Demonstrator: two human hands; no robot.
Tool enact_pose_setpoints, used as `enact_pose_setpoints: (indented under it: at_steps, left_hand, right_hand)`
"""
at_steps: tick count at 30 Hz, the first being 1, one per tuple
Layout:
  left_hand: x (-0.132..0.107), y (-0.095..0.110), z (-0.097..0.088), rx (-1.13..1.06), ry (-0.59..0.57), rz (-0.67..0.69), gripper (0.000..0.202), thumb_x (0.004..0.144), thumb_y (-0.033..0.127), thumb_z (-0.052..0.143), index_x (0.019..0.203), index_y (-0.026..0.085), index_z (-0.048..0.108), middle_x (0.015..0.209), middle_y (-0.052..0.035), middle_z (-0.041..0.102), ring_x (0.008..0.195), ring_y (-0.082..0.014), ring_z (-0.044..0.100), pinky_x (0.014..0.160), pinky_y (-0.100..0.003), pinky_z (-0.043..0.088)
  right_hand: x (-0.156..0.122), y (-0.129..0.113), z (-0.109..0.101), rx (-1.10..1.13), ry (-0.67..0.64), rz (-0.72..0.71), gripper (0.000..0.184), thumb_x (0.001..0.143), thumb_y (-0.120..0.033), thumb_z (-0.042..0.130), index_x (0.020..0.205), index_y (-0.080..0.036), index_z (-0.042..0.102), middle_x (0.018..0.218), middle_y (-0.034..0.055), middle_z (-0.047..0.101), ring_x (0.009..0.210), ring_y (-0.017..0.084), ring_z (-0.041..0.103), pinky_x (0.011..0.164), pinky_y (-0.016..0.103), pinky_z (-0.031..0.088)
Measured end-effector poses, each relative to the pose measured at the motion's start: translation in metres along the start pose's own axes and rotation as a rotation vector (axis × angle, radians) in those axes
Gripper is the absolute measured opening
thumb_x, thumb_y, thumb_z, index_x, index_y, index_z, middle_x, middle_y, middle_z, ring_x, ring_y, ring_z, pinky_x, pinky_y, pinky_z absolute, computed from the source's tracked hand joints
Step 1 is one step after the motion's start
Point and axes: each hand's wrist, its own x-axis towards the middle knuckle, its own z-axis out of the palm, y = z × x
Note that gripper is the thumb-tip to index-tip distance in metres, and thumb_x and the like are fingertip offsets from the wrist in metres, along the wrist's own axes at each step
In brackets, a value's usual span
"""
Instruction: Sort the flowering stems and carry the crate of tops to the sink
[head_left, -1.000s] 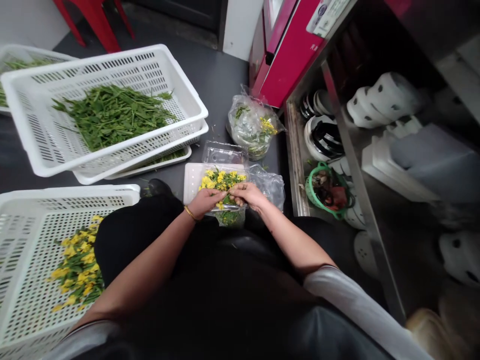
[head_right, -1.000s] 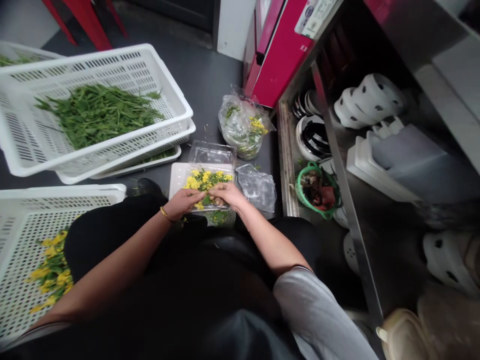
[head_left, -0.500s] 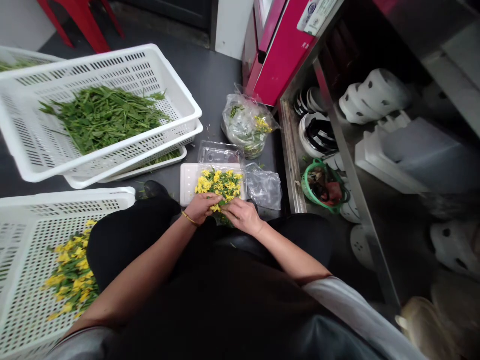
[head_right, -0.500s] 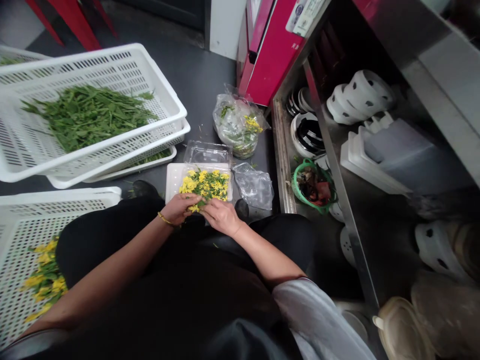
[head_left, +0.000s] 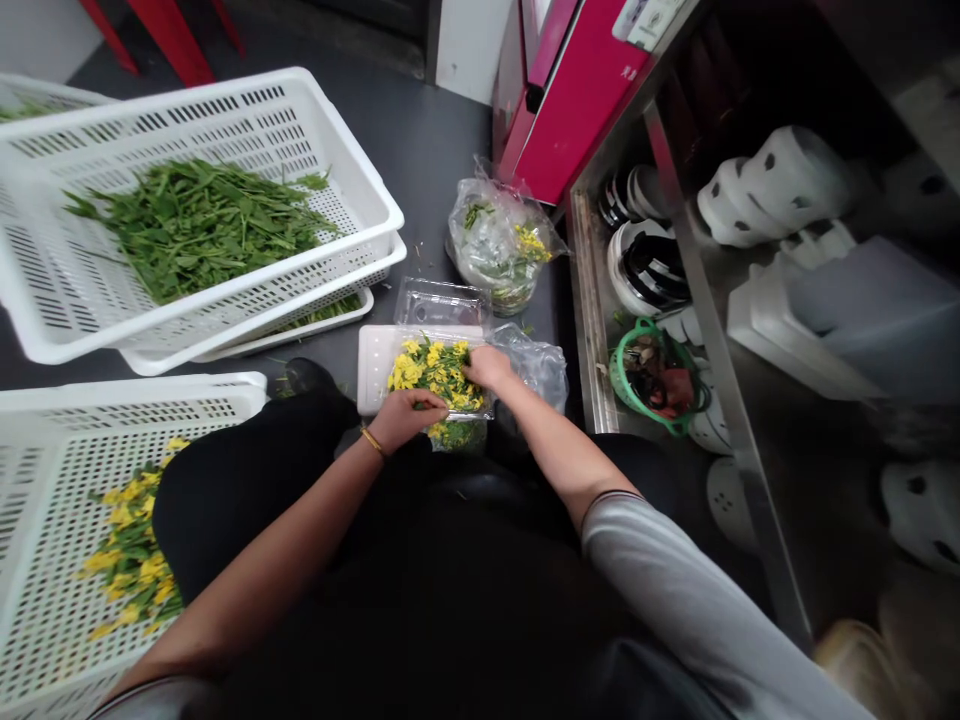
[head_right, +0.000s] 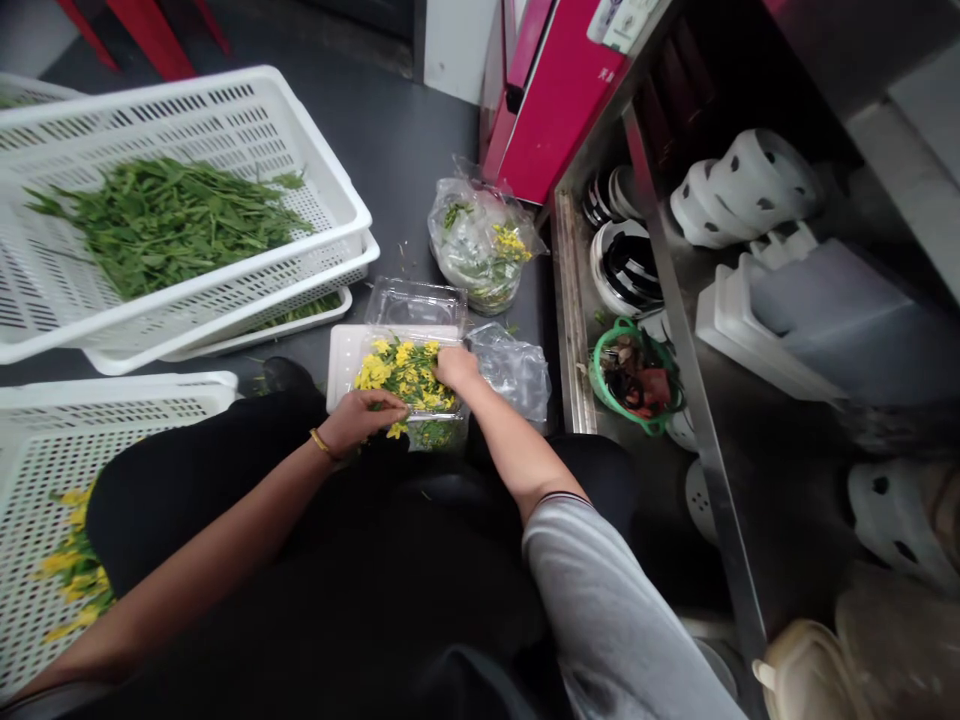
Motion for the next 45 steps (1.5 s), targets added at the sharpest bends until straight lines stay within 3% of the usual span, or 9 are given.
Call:
enact_pose_setpoints:
  at_steps: [5, 15, 19, 24, 27, 33, 38, 42, 45]
  left_hand:
    - [0.001, 0.002, -0.005, -0.357, -0.057, -0.294, 0.028, 0.060, 0.032, 0.076, 0.079, 0.012, 0.072, 0.037, 0.0061, 0.038, 0.035, -0.0034, 0.021, 0.038, -0.021, 0.011]
    - [0.005, -0.001, 0.001, -0.547, -0.010, -0.286, 0.036, 0.051, 0.032, 0.083, 0.062, 0.015, 0.053, 0.040, 0.0092, 0.036, 0.031, -0.0014, 0.024, 0.033, -0.017, 0.009]
    - [0.004, 0.001, 0.004, -0.549, -0.037, -0.279, 0.039, 0.050, 0.033, 0.084, 0.066, 0.015, 0.053, 0.040, 0.0104, 0.035, 0.031, -0.0004, 0.021, 0.032, -0.016, 0.009]
    - [0.001, 0.003, 0.008, -0.589, -0.077, -0.279, 0.042, 0.048, 0.033, 0.085, 0.074, 0.012, 0.059, 0.046, 0.0067, 0.046, 0.031, 0.0006, 0.022, 0.033, -0.016, 0.010]
    - [-0.001, 0.004, 0.010, -0.596, -0.062, -0.278, 0.040, 0.049, 0.032, 0.084, 0.073, 0.012, 0.059, 0.050, 0.0043, 0.051, 0.032, 0.0004, 0.025, 0.033, -0.016, 0.010]
    - [-0.008, 0.007, 0.010, -0.626, -0.162, -0.233, 0.033, 0.056, 0.028, 0.080, 0.064, 0.015, 0.051, 0.039, 0.0088, 0.039, 0.030, -0.0015, 0.025, 0.033, -0.016, 0.010]
    - [-0.010, 0.011, 0.010, -0.648, -0.236, -0.144, 0.032, 0.060, 0.032, 0.075, 0.067, 0.013, 0.050, 0.059, -0.0023, 0.063, 0.031, -0.0005, 0.028, 0.033, -0.017, 0.014]
    - [-0.009, 0.012, 0.011, -0.556, -0.134, -0.063, 0.032, 0.060, 0.034, 0.077, 0.070, 0.013, 0.054, 0.059, -0.0025, 0.064, 0.031, -0.0005, 0.029, 0.033, -0.016, 0.015]
    - [-0.009, 0.012, 0.013, -0.456, -0.092, -0.048, 0.032, 0.058, 0.033, 0.078, 0.069, 0.013, 0.055, 0.059, -0.0025, 0.064, 0.033, -0.0012, 0.031, 0.033, -0.017, 0.018]
  right_hand:
    - [-0.017, 0.015, 0.007, 0.129, 0.108, -0.035, 0.025, 0.082, -0.034, 0.053, 0.095, -0.021, 0.070, 0.098, 0.0102, 0.070, 0.090, 0.023, 0.064, 0.069, 0.028, 0.046]
    - [-0.073, 0.030, -0.005, 0.527, 0.273, -0.181, 0.017, 0.080, -0.030, 0.058, 0.079, -0.019, 0.070, 0.073, 0.0013, 0.069, 0.068, 0.015, 0.059, 0.063, 0.023, 0.040]
    - [-0.096, 0.028, -0.006, 0.903, 0.271, -0.231, 0.019, 0.076, -0.034, 0.061, 0.072, -0.017, 0.067, 0.064, -0.0007, 0.063, 0.055, 0.011, 0.054, 0.053, 0.021, 0.038]
    - [-0.116, 0.009, 0.005, 1.545, 0.076, -0.221, 0.031, 0.068, -0.046, 0.068, 0.078, -0.017, 0.066, 0.072, 0.0020, 0.066, 0.058, 0.012, 0.060, 0.046, 0.020, 0.043]
    - [-0.119, -0.003, 0.012, 1.531, -0.058, -0.288, 0.030, 0.064, -0.044, 0.073, 0.072, -0.015, 0.067, 0.065, 0.0014, 0.065, 0.057, 0.011, 0.059, 0.047, 0.020, 0.044]
    - [-0.127, 0.003, 0.016, 1.584, -0.031, -0.205, 0.030, 0.062, -0.042, 0.075, 0.070, -0.014, 0.069, 0.054, -0.0008, 0.062, 0.043, 0.007, 0.050, 0.042, 0.018, 0.040]
    - [-0.136, 0.008, 0.024, 1.752, 0.014, -0.073, 0.032, 0.059, -0.043, 0.076, 0.071, -0.014, 0.069, 0.051, 0.0004, 0.061, 0.040, 0.006, 0.048, 0.040, 0.018, 0.038]
    - [-0.140, 0.007, 0.024, 1.828, 0.158, -0.020, 0.032, 0.061, -0.046, 0.074, 0.074, -0.017, 0.069, 0.066, 0.0030, 0.066, 0.048, 0.009, 0.052, 0.041, 0.019, 0.040]
    - [-0.144, 0.006, 0.014, 1.562, 0.211, -0.206, 0.028, 0.066, -0.045, 0.071, 0.075, -0.019, 0.070, 0.092, 0.0060, 0.069, 0.064, 0.012, 0.059, 0.049, 0.022, 0.044]
